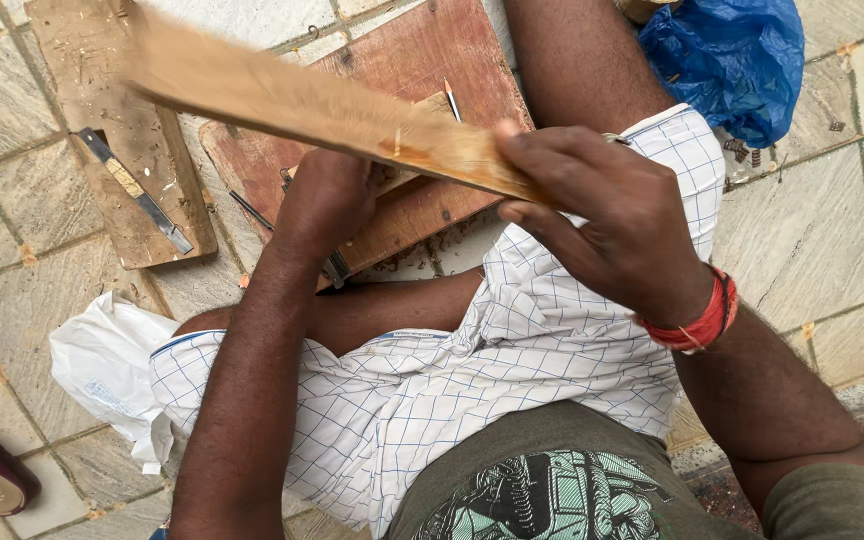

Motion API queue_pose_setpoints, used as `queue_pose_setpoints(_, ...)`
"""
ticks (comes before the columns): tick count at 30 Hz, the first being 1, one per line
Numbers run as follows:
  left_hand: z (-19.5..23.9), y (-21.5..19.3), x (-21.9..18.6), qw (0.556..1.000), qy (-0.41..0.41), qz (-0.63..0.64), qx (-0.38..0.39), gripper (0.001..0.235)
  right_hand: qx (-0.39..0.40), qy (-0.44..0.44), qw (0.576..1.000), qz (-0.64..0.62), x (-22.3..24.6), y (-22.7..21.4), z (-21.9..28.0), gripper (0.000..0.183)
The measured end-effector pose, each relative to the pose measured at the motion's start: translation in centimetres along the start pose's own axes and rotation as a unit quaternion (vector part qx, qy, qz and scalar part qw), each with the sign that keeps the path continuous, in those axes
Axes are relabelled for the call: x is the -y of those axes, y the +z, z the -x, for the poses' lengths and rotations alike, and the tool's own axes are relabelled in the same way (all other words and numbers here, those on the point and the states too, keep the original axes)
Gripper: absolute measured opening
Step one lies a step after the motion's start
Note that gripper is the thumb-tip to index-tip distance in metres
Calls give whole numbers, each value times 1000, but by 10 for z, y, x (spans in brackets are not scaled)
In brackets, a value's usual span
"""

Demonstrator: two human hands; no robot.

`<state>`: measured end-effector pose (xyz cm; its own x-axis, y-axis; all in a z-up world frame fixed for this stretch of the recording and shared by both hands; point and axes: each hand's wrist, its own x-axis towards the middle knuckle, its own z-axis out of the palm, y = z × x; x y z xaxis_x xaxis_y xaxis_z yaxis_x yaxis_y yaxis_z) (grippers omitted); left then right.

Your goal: The person sits on a tiled floor and carves a floral design into a small rectangular block of wood. They use a wooden mallet to strike a chisel held against the wood, creating a relief pattern. The person occasionally pauses to clear wood shavings from the carving area.

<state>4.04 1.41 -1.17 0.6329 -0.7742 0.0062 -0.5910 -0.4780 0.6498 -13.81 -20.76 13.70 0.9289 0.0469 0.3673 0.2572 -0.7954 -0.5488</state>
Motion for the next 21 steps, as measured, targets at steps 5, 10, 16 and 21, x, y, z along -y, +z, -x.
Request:
queue_pose_setpoints(5, 1, 1, -3, 995, 16, -87, 37, 14, 18, -1, 999, 35, -3, 2, 5, 48)
queue_pose_setpoints(10, 4, 0, -13, 997, 62, 2, -43, 13, 23, 25, 998, 52, -20, 10, 23, 51)
queue_pose_setpoints(16, -11, 8, -37, 975, -22, 160, -154, 15, -119, 212, 938, -247, -71, 40, 47, 56)
queue_pose_setpoints(21, -59, 12, -58, 993, 83, -61, -62, 12, -225, 301, 831, -409, -104, 63, 59, 54)
